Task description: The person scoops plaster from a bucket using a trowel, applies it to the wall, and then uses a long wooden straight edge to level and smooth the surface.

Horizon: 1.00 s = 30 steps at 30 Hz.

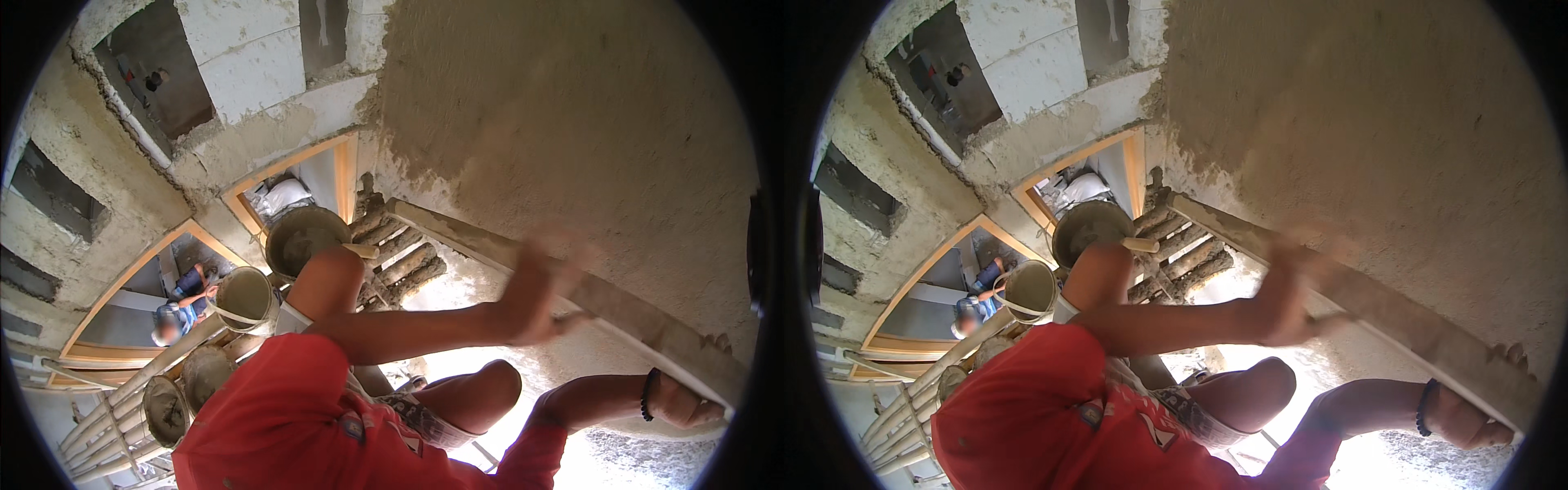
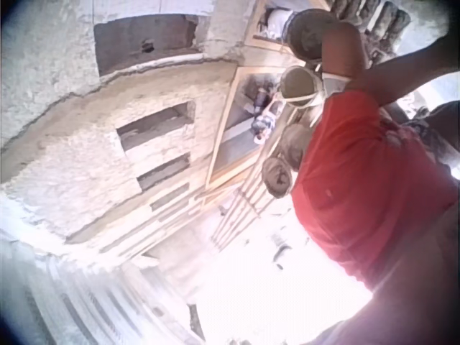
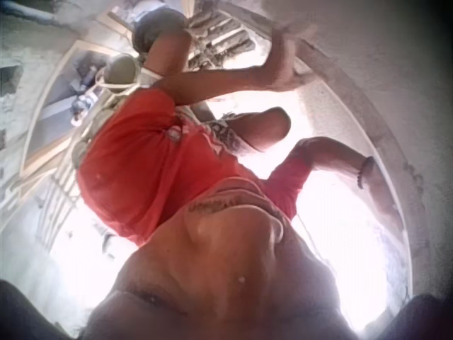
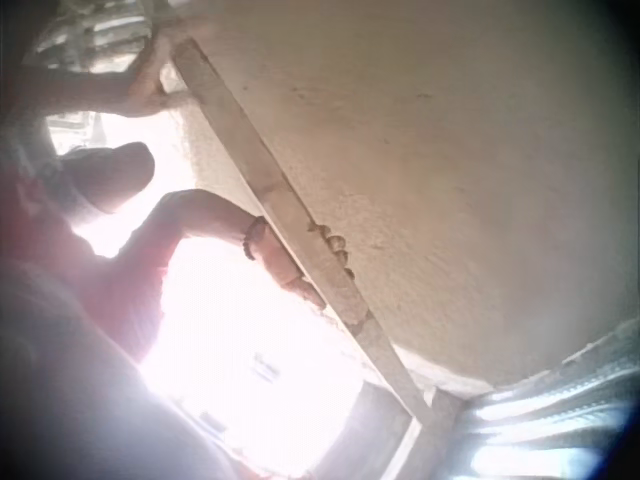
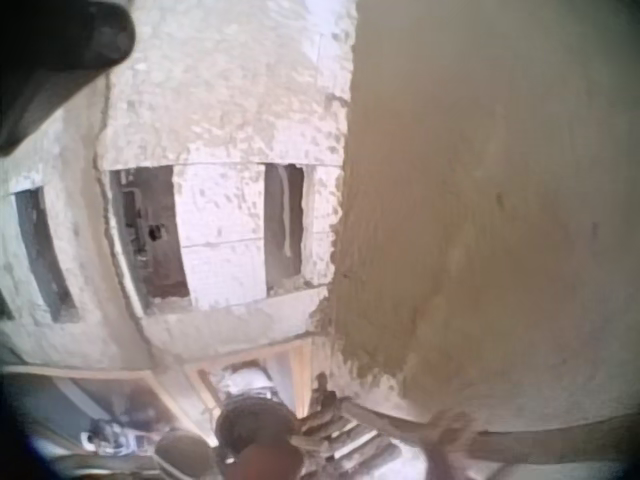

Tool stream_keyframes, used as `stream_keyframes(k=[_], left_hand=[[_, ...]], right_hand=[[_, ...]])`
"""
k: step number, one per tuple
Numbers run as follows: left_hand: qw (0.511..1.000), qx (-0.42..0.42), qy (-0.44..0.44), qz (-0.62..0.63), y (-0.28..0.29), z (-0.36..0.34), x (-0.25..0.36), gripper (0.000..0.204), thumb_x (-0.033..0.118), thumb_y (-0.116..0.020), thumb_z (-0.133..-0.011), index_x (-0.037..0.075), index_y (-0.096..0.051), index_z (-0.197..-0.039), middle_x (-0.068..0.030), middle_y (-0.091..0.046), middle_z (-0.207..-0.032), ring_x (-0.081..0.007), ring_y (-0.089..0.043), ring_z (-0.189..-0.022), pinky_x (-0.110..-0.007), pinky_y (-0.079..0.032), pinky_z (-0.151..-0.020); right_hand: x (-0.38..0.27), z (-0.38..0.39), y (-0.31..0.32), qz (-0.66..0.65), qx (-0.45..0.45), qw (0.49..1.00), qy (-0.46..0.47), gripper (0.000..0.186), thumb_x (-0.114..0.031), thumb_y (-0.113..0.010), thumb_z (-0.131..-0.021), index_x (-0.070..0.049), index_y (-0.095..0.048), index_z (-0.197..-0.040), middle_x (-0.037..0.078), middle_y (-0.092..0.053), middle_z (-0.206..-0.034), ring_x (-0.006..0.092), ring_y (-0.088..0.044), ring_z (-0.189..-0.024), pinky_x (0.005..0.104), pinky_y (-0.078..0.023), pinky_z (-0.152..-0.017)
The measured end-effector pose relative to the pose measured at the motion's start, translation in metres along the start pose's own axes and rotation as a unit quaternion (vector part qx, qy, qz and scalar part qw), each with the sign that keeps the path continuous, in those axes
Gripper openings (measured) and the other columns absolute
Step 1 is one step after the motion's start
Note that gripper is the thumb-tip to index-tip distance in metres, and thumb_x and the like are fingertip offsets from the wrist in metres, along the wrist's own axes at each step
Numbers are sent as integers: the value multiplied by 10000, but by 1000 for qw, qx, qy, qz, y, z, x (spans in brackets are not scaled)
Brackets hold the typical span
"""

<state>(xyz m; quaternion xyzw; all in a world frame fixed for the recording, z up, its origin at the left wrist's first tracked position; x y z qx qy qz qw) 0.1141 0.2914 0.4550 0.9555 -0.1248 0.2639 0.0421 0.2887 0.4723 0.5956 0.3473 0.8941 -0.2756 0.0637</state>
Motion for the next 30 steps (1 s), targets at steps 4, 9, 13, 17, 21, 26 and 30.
stream_keyframes(k=[4,9,13,17,21,26,30], left_hand=[[950,117,290,-21,9,122,-77,829,339,-749,-810,78,-212,-1386,-182,-438,-1192,-341,-483,-1137,-505,-350,-1048],[515,150,724,434,38,88,-78,480,359,-608,-931,43,-409,-1232,-143,-526,-1165,-288,-608,-1010,-470,-542,-881],[464,219,742,431,0,97,-123,358,242,-594,-927,24,-469,-1181,-137,-546,-1193,-289,-598,-1069,-462,-532,-928],[463,276,709,455,-24,130,-186,313,145,-586,-907,7,-475,-1164,-120,-567,-1154,-269,-598,-1067,-439,-531,-941],[459,339,676,467,-42,145,-235,331,113,-602,-897,7,-476,-1184,-111,-556,-1201,-265,-583,-1093,-430,-526,-959],[559,329,604,463,-46,182,-314,391,162,-587,-931,26,-439,-1267,-117,-478,-1335,-276,-528,-1177,-483,-497,-983],[556,227,697,392,-80,163,-341,443,292,-542,-967,104,-406,-1344,-92,-452,-1390,-296,-498,-1225,-582,-424,-1006]], right_hand=[[9,1,74,-212,-143,964,-69,490,-436,-548,-829,-5,-518,-1060,97,-406,-868,240,-411,-877,370,-396,-752],[22,32,69,-398,-186,882,-167,523,-455,-588,-795,-18,-498,-1068,56,-328,-800,189,-343,-781,311,-339,-662],[51,57,81,-410,-228,870,-154,565,-481,-531,-869,4,-483,-1156,123,-425,-910,229,-433,-897,358,-403,-729],[36,109,72,26,217,958,-186,746,-559,-268,-975,19,-279,-1446,258,-426,-1365,375,-471,-1244,486,-347,-1090],[21,126,146,-93,-81,966,-229,678,-488,-367,-984,-14,-281,-1461,201,-403,-1411,343,-408,-1275,470,-294,-1091],[71,178,212,372,151,835,-376,460,-242,-538,-968,-21,-468,-1365,161,-579,-1145,197,-566,-874,348,-544,-763],[117,193,252,229,186,865,-405,312,-224,-612,-921,35,-582,-1091,93,-566,-929,148,-567,-792,363,-562,-718]])
Point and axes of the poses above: each hand's wrist, its own z-axis away from the middle knuckle, its own y-axis out of the back of the hand, x = y × z, the point moved 1 cm from there along -z, towards the middle knuckle
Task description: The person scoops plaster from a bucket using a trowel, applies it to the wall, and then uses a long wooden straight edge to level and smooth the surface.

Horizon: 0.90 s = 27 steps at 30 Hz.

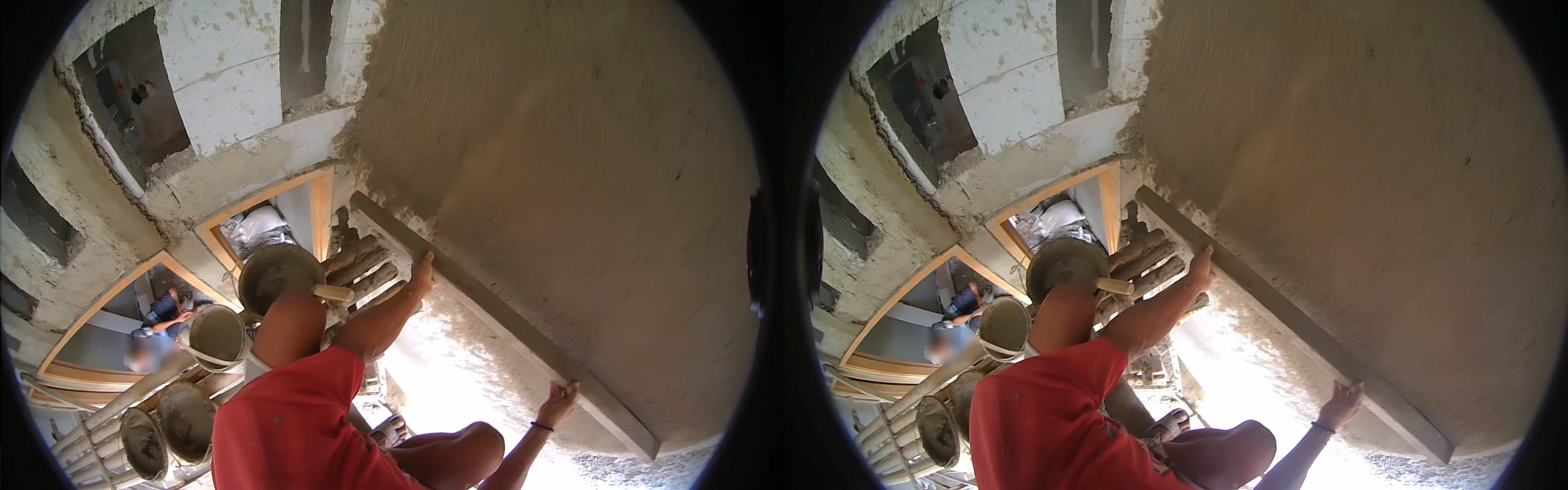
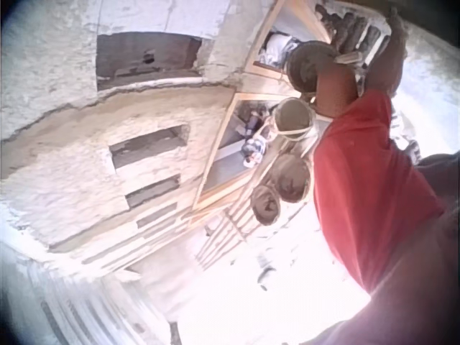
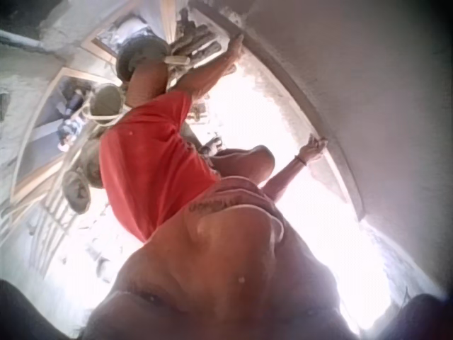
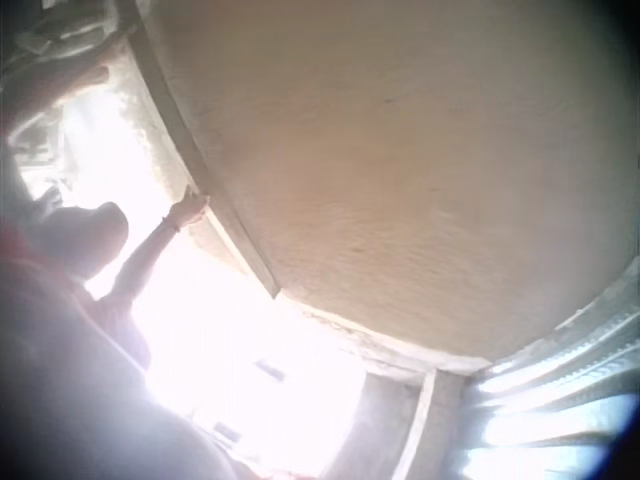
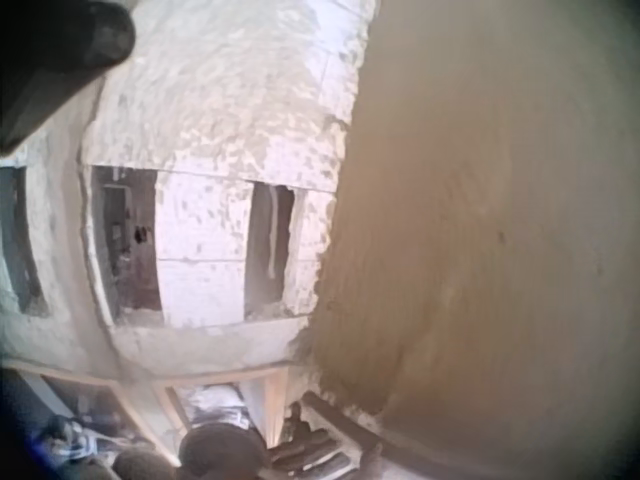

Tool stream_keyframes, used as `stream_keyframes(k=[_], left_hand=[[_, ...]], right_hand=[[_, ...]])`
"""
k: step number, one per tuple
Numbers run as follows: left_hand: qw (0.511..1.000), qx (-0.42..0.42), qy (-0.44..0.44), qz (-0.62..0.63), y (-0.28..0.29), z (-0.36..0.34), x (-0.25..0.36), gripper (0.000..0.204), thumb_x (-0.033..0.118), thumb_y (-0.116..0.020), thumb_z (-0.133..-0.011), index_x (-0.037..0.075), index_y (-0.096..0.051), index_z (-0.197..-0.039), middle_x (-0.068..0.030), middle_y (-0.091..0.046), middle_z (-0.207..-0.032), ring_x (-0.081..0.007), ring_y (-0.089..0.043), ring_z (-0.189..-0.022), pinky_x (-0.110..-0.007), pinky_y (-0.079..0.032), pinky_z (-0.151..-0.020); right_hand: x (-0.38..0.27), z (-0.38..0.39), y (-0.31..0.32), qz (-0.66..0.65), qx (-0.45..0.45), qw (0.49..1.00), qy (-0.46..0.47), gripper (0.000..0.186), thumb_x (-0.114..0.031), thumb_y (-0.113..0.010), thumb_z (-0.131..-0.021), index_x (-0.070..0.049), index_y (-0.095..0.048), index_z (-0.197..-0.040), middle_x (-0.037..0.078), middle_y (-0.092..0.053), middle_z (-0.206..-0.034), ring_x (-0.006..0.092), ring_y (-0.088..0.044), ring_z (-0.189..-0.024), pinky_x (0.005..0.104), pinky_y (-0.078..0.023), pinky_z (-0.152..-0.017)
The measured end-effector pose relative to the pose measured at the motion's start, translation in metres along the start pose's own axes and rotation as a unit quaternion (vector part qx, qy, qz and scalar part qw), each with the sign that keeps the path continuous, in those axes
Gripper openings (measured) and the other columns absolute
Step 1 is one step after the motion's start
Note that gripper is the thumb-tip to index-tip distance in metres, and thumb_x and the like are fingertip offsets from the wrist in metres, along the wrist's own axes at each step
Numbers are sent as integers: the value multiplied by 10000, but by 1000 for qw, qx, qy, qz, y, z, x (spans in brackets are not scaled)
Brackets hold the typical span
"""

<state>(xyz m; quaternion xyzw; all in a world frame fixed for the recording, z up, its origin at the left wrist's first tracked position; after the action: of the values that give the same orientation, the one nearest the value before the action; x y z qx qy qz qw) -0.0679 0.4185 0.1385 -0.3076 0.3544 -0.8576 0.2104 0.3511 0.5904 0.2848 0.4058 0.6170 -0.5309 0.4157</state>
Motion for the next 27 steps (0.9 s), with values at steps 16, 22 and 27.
stream_keyframes(k=[16,22,27], left_hand=[[978,-13,-208,3,-70,-8,91,503,220,-612,-904,-42,-449,-1301,-158,-507,-1307,-268,-492,-1160,-426,-396,-966],[957,-92,-258,-95,-167,68,160,547,237,-604,-910,-88,-404,-1303,-213,-476,-1324,-307,-503,-1146,-452,-407,-952],[962,-30,-237,-133,-186,79,179,600,269,-600,-907,-84,-372,-1337,-214,-454,-1356,-322,-497,-1167,-469,-399,-966]], right_hand=[[14,-29,-37,280,-55,933,219,342,-200,-522,-991,44,-521,-1231,119,-580,-1094,176,-576,-938,276,-557,-774],[-46,-47,-57,-3,-105,990,90,440,-295,-528,-990,12,-472,-1300,115,-534,-1221,178,-527,-1071,306,-516,-855],[-61,-30,-81,88,-95,978,162,489,-325,-540,-983,20,-464,-1322,94,-558,-1198,180,-538,-1039,292,-507,-878]])
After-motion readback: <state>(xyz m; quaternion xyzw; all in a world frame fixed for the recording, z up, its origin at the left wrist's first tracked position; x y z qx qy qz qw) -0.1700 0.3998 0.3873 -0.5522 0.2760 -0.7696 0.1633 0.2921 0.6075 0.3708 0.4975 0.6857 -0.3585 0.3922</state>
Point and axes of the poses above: each hand's wrist, its own z-axis away from the middle knuckle, its own y-axis out of the back of the hand, x = y × z, the point moved 1 cm from there along -z, towards the middle knuckle
